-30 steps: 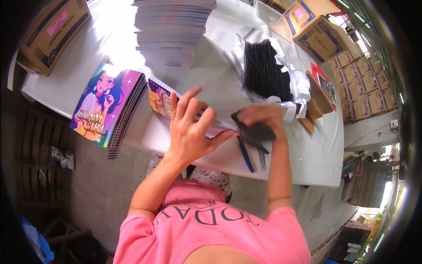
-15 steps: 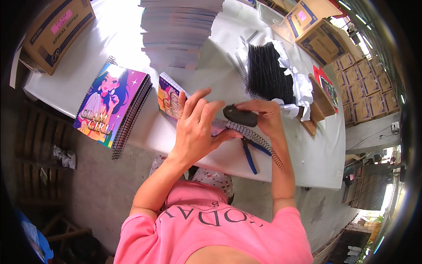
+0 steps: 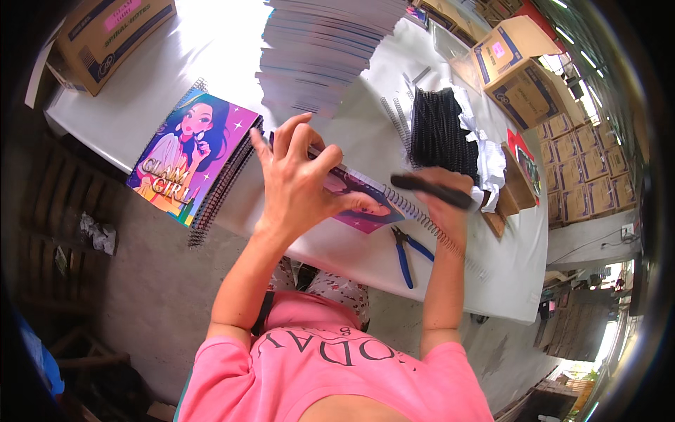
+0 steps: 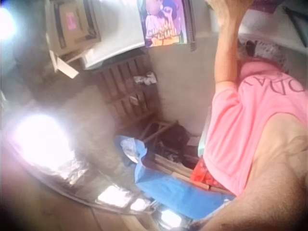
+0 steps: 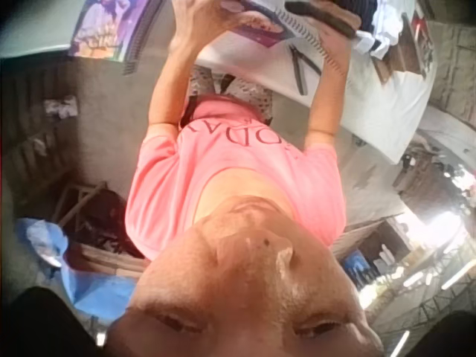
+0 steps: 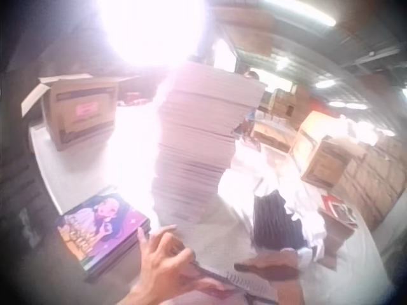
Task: The person assembles spiral-bound notebooks by inserting metal coils into pre-punched holes, using a black rubber mallet to tap the coils into place and pliers to trim excess coil ends. Finished notebooks are stacked on the table.
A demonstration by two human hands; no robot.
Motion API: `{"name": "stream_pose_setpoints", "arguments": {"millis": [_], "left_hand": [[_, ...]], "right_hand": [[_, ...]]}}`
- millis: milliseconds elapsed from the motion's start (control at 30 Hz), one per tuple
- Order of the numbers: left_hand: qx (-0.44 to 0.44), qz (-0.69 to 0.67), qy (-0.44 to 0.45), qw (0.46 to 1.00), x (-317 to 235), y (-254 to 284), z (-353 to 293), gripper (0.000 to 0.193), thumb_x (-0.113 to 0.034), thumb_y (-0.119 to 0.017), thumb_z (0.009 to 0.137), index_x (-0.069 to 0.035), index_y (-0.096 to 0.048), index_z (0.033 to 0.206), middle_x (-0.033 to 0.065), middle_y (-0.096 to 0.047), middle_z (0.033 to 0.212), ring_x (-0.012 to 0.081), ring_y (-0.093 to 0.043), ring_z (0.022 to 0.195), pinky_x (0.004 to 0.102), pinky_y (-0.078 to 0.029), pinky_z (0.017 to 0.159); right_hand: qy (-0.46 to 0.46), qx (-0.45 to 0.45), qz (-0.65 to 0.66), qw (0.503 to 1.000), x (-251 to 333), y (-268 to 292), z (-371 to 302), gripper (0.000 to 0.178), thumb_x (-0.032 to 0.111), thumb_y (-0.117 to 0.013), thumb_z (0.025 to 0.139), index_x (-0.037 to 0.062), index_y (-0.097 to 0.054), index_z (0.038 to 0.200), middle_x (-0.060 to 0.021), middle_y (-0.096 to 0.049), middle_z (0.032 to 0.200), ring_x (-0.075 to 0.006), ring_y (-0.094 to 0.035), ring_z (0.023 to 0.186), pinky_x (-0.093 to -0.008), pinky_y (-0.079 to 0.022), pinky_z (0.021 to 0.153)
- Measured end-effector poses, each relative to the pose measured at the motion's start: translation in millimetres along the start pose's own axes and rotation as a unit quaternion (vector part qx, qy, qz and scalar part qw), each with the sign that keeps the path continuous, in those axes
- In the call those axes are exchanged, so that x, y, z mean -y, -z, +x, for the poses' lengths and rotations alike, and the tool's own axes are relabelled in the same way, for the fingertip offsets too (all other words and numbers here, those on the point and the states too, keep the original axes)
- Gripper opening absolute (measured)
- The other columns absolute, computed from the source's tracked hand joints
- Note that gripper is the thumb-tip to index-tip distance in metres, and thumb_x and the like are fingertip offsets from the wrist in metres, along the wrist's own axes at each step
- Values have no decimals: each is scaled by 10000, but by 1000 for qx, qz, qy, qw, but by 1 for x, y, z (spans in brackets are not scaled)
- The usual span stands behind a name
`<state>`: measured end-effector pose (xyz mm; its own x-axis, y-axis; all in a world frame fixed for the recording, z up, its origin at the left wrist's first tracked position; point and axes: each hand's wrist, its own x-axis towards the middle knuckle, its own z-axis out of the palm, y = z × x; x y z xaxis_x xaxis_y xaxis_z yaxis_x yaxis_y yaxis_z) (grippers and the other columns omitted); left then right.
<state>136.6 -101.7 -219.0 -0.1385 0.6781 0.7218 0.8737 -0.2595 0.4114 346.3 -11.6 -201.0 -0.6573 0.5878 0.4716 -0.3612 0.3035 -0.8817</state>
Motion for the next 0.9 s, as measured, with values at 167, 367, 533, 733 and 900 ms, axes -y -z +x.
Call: {"name": "stream_pose_setpoints", "arguments": {"millis": [167,367,533,733,900], "left_hand": [[-47,-48,-14,998,11,-7,-1,571,-543,-804,405,-89,-552,643,58,-483,884,324,-449,1095,522,-305,871],[-31,-67,-9,997,11,-5,2,548,-529,-809,416,-90,-550,620,61,-497,903,338,-426,1141,579,-289,890],[-31,13,3,999,-2,-3,0,437,-499,-788,516,-162,-625,741,2,-510,905,307,-429,1171,668,-148,924],[-4,39,-47,998,-9,-15,-9,213,-352,-736,681,-248,-660,850,-36,-504,826,190,-492,1068,654,-9,990],[-16,28,-41,999,-16,-14,-6,169,-303,-733,686,-248,-663,831,-30,-474,775,178,-497,942,646,-13,996]], "right_hand": [[-124,-53,-202,970,2,-6,8,155,18,-683,676,-15,-697,826,-186,-676,886,-253,-665,808,-330,-516,786],[4,9,-195,981,-3,7,4,165,-3,-649,686,-12,-694,845,-179,-674,892,-214,-657,805,-312,-514,756],[-113,-134,-275,945,2,14,3,273,-29,-632,709,-34,-662,980,-136,-660,993,-190,-632,900,-292,-474,834],[-154,-92,-204,962,31,7,-9,373,229,-583,853,53,-583,1182,-109,-643,1058,-166,-598,995,-304,-424,900],[-50,60,-644,761,42,-35,1,276,206,-620,797,64,-627,1033,-90,-635,946,-252,-592,859,-377,-425,818]]}}
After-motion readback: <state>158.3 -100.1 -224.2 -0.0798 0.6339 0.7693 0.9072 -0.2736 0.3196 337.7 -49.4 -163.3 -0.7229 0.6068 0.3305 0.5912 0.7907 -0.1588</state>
